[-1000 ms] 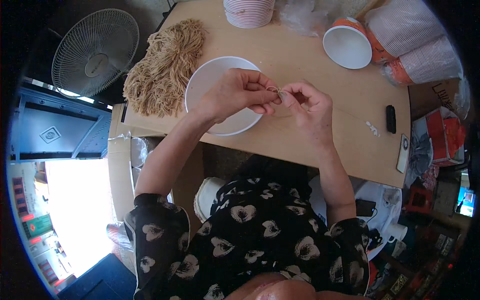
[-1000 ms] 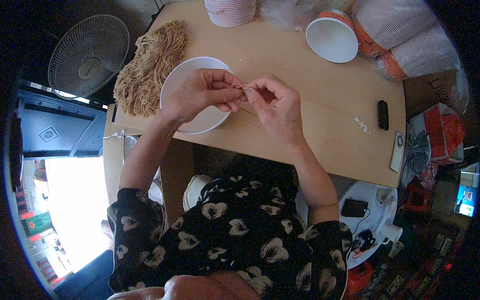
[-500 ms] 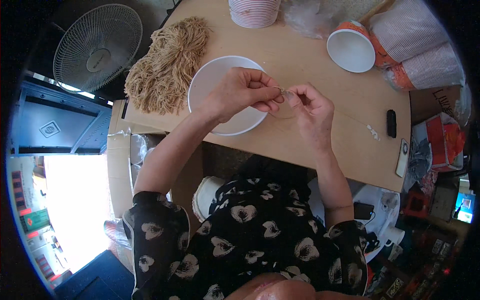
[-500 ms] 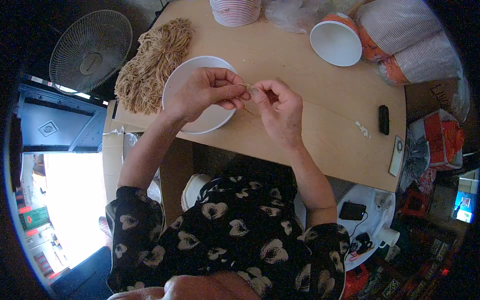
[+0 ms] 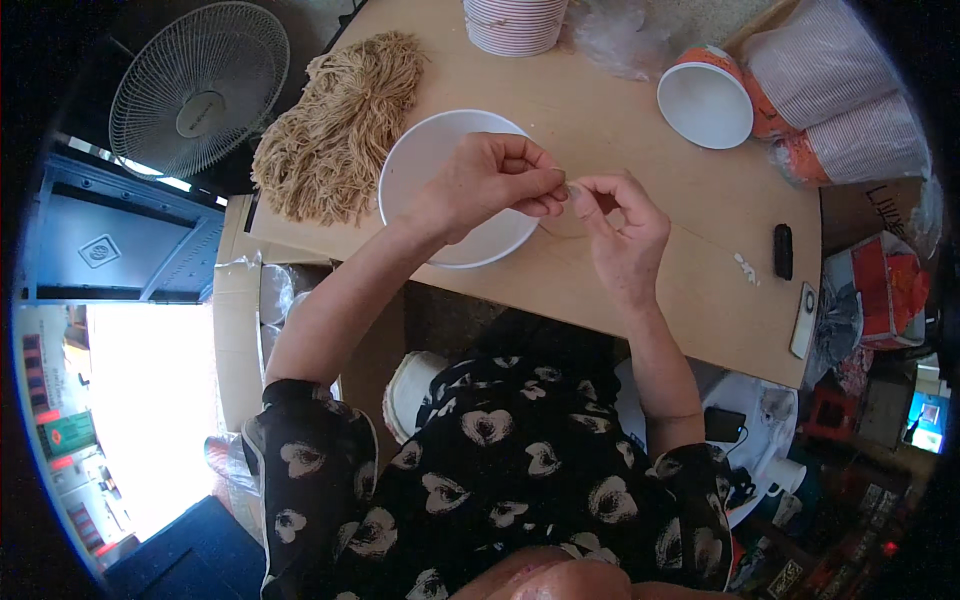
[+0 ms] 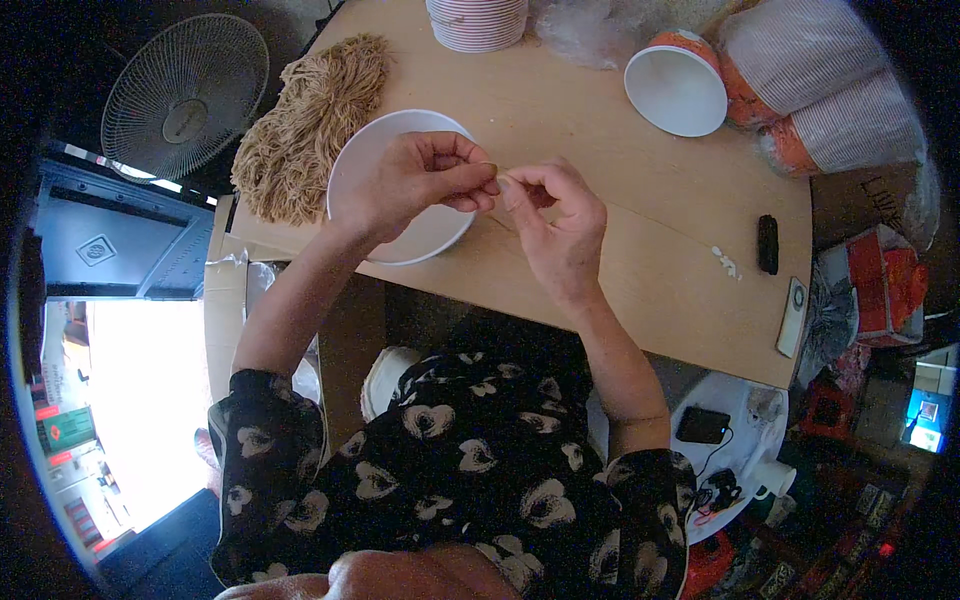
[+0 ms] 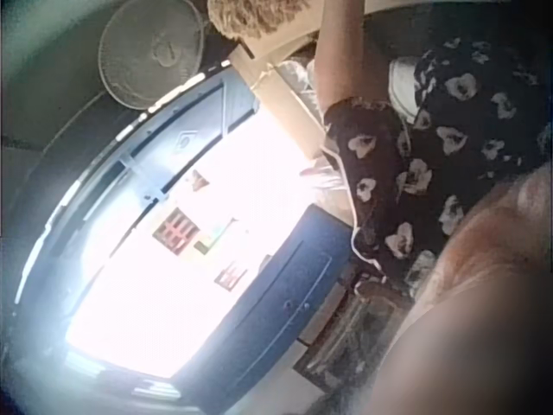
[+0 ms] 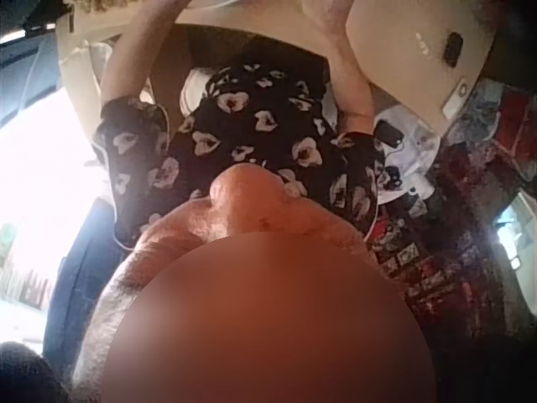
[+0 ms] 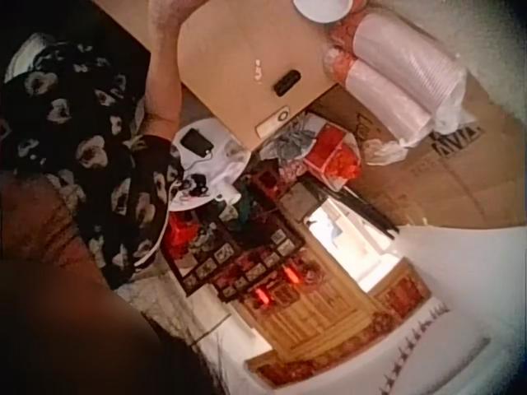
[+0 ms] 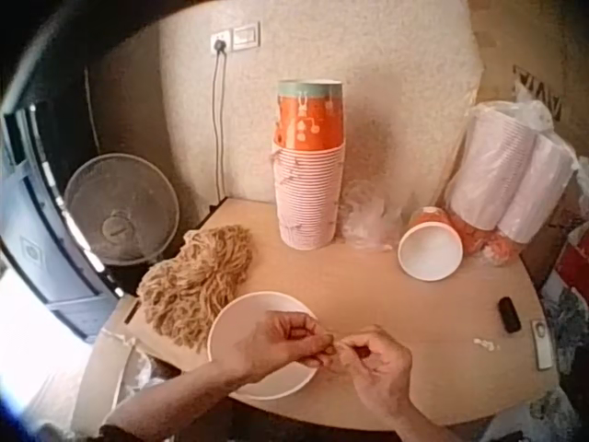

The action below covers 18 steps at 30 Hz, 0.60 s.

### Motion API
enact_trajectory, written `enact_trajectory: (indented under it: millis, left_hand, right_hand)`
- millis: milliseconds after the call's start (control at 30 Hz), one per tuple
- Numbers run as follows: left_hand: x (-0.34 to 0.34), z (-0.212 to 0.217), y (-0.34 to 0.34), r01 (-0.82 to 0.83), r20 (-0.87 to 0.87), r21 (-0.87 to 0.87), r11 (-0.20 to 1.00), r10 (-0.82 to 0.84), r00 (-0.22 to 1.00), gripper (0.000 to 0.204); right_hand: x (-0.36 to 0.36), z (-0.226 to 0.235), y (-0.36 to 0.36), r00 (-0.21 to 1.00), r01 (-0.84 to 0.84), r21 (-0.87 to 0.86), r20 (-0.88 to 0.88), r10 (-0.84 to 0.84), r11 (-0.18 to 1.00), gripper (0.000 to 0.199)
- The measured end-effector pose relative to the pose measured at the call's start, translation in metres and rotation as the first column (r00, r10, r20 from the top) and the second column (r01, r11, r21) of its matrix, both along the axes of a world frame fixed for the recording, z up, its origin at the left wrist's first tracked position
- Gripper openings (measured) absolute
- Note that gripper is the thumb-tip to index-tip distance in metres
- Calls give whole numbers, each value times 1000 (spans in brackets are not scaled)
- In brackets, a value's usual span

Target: Attaching elastic bands or strings to paper bowls and stacking them for packaging.

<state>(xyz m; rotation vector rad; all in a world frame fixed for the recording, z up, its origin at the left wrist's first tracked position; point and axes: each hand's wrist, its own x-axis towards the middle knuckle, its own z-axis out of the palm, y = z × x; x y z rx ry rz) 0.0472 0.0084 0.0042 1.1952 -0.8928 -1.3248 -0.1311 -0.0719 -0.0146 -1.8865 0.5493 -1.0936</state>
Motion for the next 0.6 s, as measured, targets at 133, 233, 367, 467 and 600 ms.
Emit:
enact_trajectory:
  millis: [133, 233, 367, 467, 600]
  left_hand:
    - [-4, 2, 0, -31, 142, -31, 999, 36, 989, 20]
    - [-4, 4, 0, -26, 151, -39, 999, 32, 988, 20]
    - [-4, 2, 2, -4, 126, -93, 996, 16, 992, 21]
    - [-4, 2, 2, -1, 144, -100, 995, 16, 989, 20]
    - [-5, 4, 2, -20, 215, -75, 997, 36, 976, 18]
  right_hand:
    - [1, -3, -5, 998, -51, 197, -10, 54, 979, 13]
    - [1, -2, -12, 994, -111, 324, 21, 110, 940, 16]
    - [0, -1, -16, 993, -98, 399, -19, 116, 912, 20]
    - [-2, 0, -17, 991, -103, 454, -35, 133, 885, 18]
    - [-2, 7, -11, 991, -83, 440, -59, 121, 894, 18]
